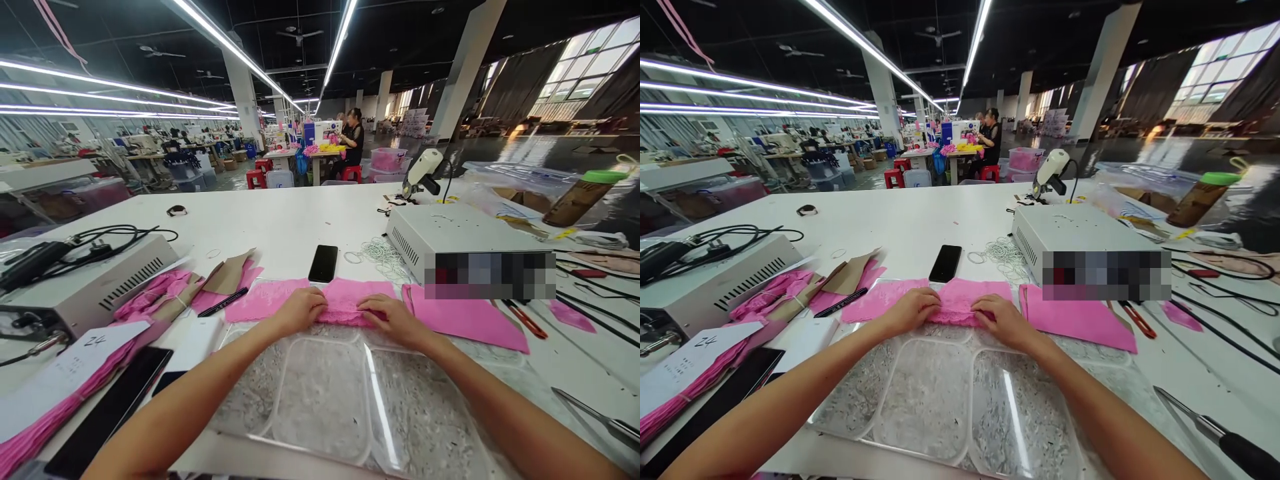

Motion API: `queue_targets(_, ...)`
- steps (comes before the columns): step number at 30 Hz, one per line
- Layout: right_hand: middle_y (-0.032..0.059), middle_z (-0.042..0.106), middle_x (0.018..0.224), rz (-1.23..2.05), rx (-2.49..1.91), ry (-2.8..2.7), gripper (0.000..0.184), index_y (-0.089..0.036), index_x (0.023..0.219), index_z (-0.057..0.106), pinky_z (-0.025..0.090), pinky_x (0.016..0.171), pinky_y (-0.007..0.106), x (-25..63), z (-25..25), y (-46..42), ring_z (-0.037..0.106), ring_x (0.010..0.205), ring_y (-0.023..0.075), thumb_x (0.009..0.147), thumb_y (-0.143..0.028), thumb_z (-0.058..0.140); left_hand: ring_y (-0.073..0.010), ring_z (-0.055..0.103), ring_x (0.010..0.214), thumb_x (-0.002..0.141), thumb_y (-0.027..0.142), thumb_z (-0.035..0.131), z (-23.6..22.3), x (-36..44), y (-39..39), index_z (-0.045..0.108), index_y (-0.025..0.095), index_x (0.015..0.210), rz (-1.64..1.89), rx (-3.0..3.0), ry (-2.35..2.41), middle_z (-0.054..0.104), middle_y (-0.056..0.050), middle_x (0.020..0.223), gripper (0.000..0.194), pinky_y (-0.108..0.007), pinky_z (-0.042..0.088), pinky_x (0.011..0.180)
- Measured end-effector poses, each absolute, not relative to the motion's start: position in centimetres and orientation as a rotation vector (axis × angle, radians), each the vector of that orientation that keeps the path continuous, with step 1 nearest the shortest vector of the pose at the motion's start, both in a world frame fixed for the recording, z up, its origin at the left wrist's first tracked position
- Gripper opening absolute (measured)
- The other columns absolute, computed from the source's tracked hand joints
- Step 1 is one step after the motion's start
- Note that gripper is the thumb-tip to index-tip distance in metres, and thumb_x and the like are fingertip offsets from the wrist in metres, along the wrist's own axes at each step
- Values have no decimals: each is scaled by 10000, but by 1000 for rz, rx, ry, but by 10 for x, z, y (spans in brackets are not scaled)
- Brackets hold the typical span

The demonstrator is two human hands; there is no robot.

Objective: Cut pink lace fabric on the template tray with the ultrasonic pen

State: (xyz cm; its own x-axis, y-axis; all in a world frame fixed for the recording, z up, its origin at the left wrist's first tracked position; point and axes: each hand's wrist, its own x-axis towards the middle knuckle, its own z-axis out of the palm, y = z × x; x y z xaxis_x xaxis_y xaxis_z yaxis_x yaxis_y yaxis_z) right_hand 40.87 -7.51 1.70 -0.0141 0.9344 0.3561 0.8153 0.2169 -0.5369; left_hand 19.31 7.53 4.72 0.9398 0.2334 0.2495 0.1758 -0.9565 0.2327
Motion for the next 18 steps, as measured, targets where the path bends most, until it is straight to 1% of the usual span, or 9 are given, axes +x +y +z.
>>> queue_targets(4, 63, 736, 990, 179, -1641, -1804, 185, -205, 944, 706, 546, 866, 355, 406, 20, -76, 670, 959, 197, 904, -248, 531, -158, 644, 852, 892, 88, 500, 53, 197, 74, 678, 171, 855, 483, 2914, 380, 696, -37, 901, 200, -267, 492, 794)
queue_targets(6, 70, 730, 1000, 125, -1690, -1768, 184, -199, 971, 696, 550, 848, 365, 400, 22, -76, 667, 960, 213, 875, -311, 587, -169, 636, 826, 876, 89, 508, 53, 199, 73, 663, 178, 838, 517, 2938, 399, 682, -38, 870, 183, -286, 486, 779)
queue_targets(8, 86, 718, 1027, 57, -1748, -1734, 252, -189, 999, 684, 549, 839, 388, 393, 23, -74, 657, 975, 241, 824, -367, 651, -175, 628, 810, 861, 90, 516, 50, 201, 71, 646, 184, 837, 549, 2966, 406, 671, -36, 852, 162, -294, 478, 765)
queue_targets(9, 92, 712, 1036, 20, -1774, -1722, 269, -185, 1010, 679, 547, 836, 396, 390, 23, -72, 652, 980, 250, 806, -360, 665, -179, 623, 811, 858, 90, 515, 49, 201, 70, 637, 185, 846, 569, 2981, 409, 666, -37, 851, 155, -298, 473, 764)
queue_targets(10, 95, 707, 1036, -18, -1797, -1713, 256, -183, 1014, 677, 544, 834, 400, 388, 22, -70, 648, 980, 254, 798, -320, 663, -184, 618, 816, 858, 90, 511, 47, 201, 69, 629, 185, 857, 592, 2996, 412, 662, -39, 852, 151, -306, 469, 769)
queue_targets(12, 96, 705, 1014, -96, -1828, -1704, 218, -181, 998, 681, 540, 825, 399, 389, 20, -69, 644, 966, 251, 792, -188, 611, -197, 607, 827, 865, 86, 489, 44, 198, 68, 614, 181, 870, 645, 3027, 418, 653, -47, 848, 158, -328, 461, 783)
queue_targets(14, 96, 708, 980, -172, -1841, -1699, 266, -179, 965, 691, 539, 806, 397, 395, 19, -72, 645, 944, 247, 779, -77, 530, -206, 597, 840, 874, 80, 463, 42, 192, 68, 607, 177, 880, 699, 3056, 416, 645, -55, 851, 175, -345, 452, 797)
queue_targets(16, 96, 710, 958, -235, -1826, -1718, 312, -179, 949, 698, 541, 786, 390, 401, 19, -81, 645, 919, 242, 779, -35, 480, -202, 588, 840, 880, 81, 456, 41, 180, 67, 607, 179, 897, 735, 3079, 389, 642, -57, 861, 180, -345, 447, 799)
queue_targets(18, 90, 711, 958, -261, -1786, -1775, 335, -185, 971, 701, 545, 777, 369, 400, 19, -94, 646, 906, 228, 791, -29, 465, -193, 581, 838, 886, 89, 464, 40, 163, 64, 608, 184, 909, 745, 3100, 334, 644, -50, 869, 174, -340, 442, 806)
